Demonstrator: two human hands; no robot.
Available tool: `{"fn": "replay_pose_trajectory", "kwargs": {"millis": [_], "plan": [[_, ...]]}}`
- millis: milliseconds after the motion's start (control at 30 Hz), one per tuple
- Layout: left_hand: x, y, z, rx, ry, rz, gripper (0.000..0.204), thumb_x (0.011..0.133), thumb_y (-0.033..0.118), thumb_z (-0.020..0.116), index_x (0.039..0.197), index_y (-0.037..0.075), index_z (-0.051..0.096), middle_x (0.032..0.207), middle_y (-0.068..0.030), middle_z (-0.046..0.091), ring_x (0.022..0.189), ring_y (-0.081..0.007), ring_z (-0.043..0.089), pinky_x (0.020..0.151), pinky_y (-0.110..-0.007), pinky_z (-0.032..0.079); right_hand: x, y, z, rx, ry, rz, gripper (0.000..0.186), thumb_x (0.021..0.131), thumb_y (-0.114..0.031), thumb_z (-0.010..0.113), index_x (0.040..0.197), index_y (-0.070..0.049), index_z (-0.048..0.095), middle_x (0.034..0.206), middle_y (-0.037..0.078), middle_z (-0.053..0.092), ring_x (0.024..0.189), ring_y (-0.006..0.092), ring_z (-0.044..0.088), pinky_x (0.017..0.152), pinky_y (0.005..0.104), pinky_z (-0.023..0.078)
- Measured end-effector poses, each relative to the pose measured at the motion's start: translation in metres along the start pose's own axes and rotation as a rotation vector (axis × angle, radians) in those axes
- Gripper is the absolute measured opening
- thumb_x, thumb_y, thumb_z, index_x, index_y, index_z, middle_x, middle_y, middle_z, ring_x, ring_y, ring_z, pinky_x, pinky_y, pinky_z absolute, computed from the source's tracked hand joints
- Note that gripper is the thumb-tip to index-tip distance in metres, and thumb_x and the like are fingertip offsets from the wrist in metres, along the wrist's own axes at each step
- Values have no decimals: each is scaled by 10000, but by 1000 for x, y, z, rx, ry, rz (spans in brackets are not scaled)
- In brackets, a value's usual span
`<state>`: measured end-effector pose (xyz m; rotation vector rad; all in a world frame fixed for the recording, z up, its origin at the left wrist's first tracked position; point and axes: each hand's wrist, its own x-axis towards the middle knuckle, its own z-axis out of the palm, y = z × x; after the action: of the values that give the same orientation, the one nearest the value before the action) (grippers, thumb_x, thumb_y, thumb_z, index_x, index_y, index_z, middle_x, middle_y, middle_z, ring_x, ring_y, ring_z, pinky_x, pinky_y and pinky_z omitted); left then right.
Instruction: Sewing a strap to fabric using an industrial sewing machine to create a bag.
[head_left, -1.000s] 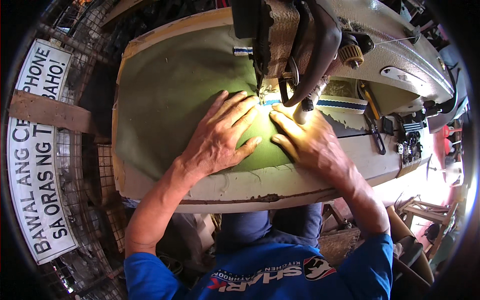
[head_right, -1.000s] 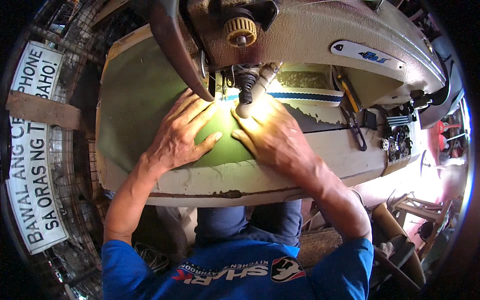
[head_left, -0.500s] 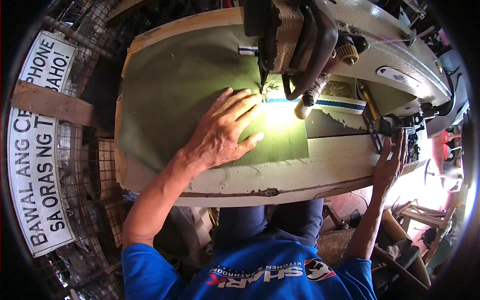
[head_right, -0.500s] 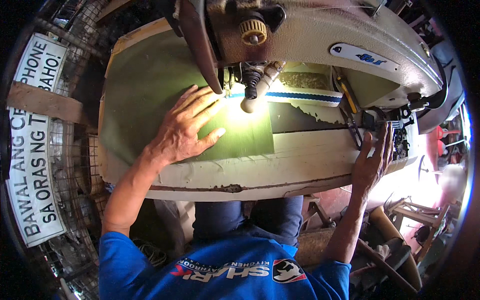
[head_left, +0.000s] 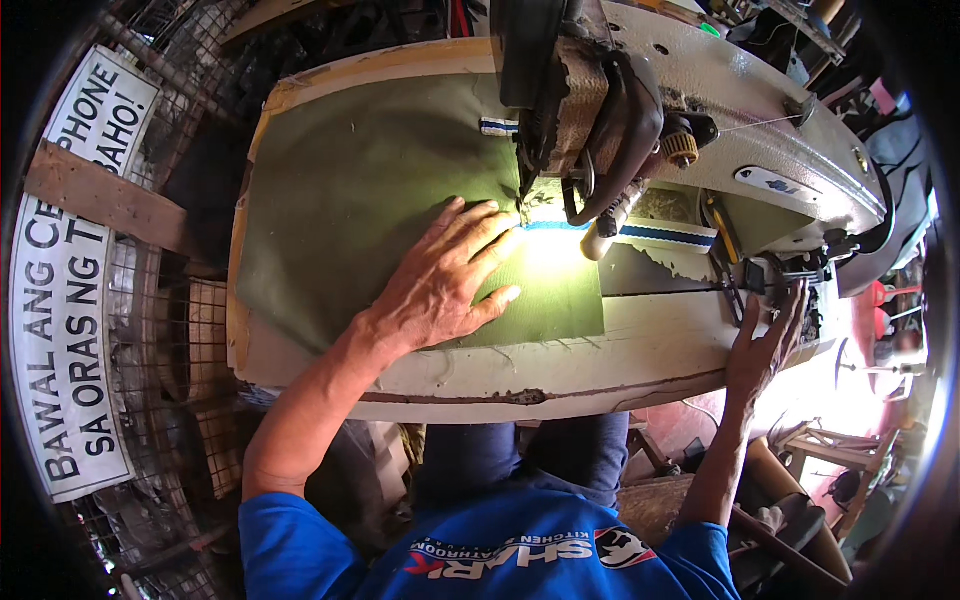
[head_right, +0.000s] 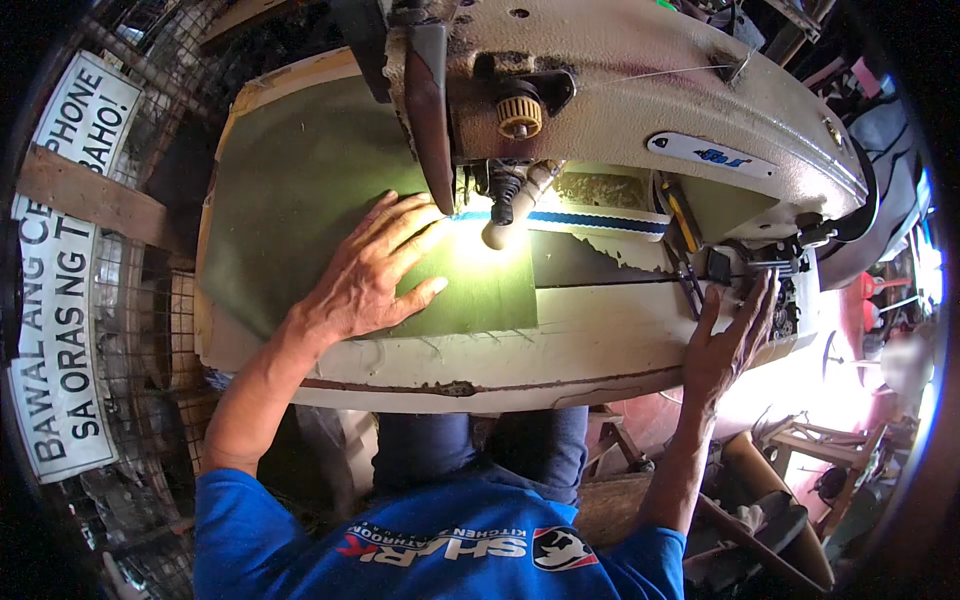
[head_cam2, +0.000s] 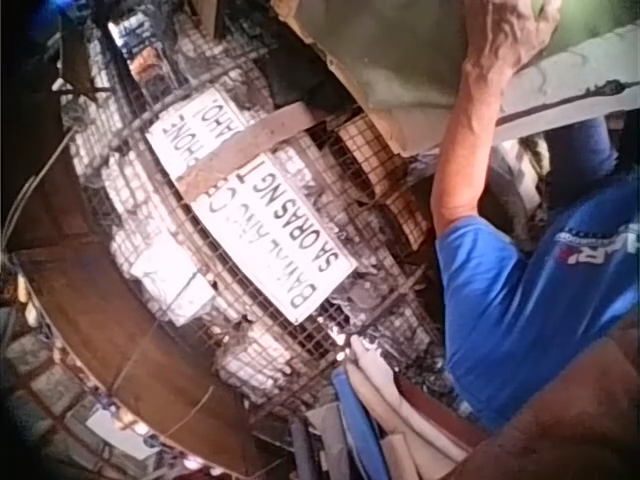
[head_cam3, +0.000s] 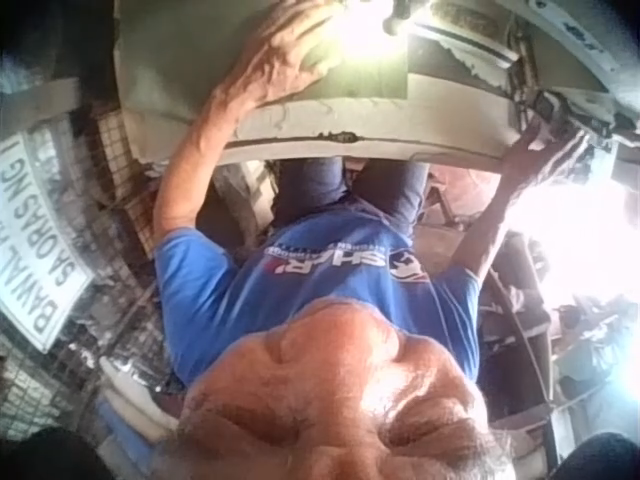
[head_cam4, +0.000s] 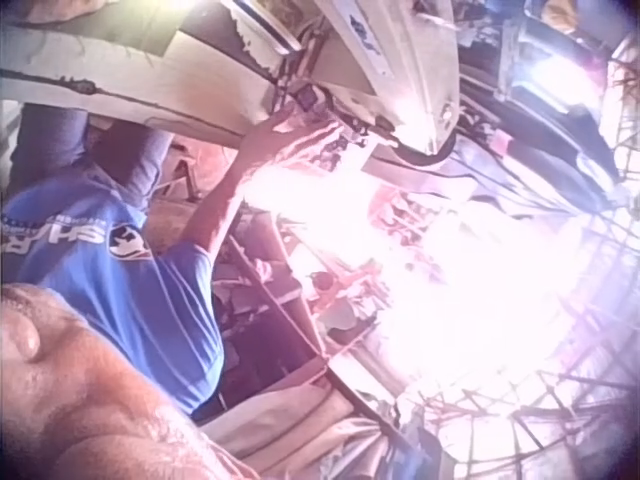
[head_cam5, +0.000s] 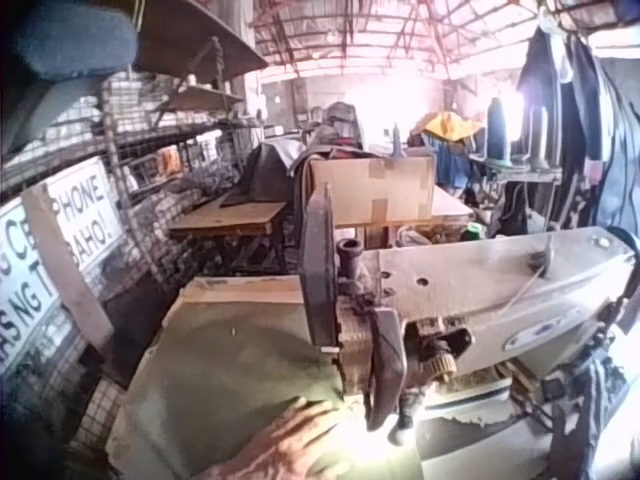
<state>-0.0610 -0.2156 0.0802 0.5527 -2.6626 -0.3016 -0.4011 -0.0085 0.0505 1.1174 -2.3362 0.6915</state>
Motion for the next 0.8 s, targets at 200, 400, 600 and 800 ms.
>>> {"fn": "replay_pose_trajectory", "kwargs": {"millis": [200, 400, 600, 800], "plan": [[-2, -3, 1, 33, -21, 15, 519, 881, 303, 681, 1291, 8, 567, 1357, -158, 532, 1316, -318, 469, 1157, -518, 321, 9, -95, 2, 379, -339, -692, 542, 765, -89, 787, 1273, -44, 605, 1327, 181, 577, 1301, 361, 512, 1093, 473, 419], [-1, -4, 0, 35, -51, 8, 529, 864, 306, 698, 1271, -12, 582, 1342, -163, 553, 1318, -328, 473, 1150, -523, 333, 36, -160, 54, 583, -572, -1079, 279, 906, -212, 651, 1107, -22, 616, 980, 157, 632, 919, 335, 621, 827, 446, 510], [4, -9, -2, 33, -42, 17, 540, 827, 285, 731, 1256, -12, 595, 1331, -158, 566, 1299, -327, 499, 1144, -523, 348, 41, -159, 58, 651, -455, -1040, 157, 885, -202, 636, 963, -66, 628, 904, 144, 627, 910, 334, 607, 847, 461, 482], [7, -17, -1, 8, -38, 13, 538, 823, 287, 725, 1262, 4, 595, 1325, -151, 573, 1299, -316, 501, 1152, -512, 345, 48, -157, 44, 543, -516, -1069, 194, 838, -270, 681, 968, -126, 672, 942, 79, 626, 925, 295, 596, 956, 469, 456]]}}
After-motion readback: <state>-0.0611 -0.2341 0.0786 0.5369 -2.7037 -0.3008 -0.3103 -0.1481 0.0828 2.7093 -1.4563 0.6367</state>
